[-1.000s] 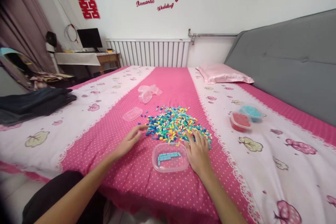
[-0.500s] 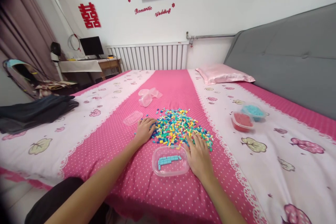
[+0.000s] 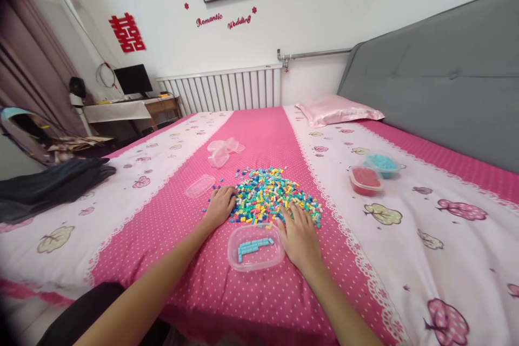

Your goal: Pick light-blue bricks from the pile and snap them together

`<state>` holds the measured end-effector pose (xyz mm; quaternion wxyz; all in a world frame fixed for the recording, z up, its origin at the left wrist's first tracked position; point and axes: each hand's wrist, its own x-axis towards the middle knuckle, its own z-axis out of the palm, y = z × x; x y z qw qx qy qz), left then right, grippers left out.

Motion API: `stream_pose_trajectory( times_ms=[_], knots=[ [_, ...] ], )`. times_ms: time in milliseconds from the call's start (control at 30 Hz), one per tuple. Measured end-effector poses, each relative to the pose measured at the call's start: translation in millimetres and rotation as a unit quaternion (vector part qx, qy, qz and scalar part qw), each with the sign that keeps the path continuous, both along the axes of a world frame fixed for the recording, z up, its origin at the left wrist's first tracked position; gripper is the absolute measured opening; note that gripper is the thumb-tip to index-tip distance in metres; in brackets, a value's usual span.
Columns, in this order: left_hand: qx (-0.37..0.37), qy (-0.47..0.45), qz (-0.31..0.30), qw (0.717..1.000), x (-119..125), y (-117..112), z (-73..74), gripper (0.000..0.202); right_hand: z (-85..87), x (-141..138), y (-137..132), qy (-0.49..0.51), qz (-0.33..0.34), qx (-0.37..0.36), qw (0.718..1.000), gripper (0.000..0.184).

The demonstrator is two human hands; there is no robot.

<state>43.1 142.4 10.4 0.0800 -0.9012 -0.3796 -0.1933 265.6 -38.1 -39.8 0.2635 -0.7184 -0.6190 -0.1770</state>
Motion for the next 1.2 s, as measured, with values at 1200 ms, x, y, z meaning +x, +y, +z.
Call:
stream_pose_trajectory(
  times_ms=[1200],
  knots=[
    [-0.012,0.117,-0.083,0.99,101,30,39.9,0.037,22.3,-7,1,0.112,-0.005,-0.017,0.994,0.04]
  ],
)
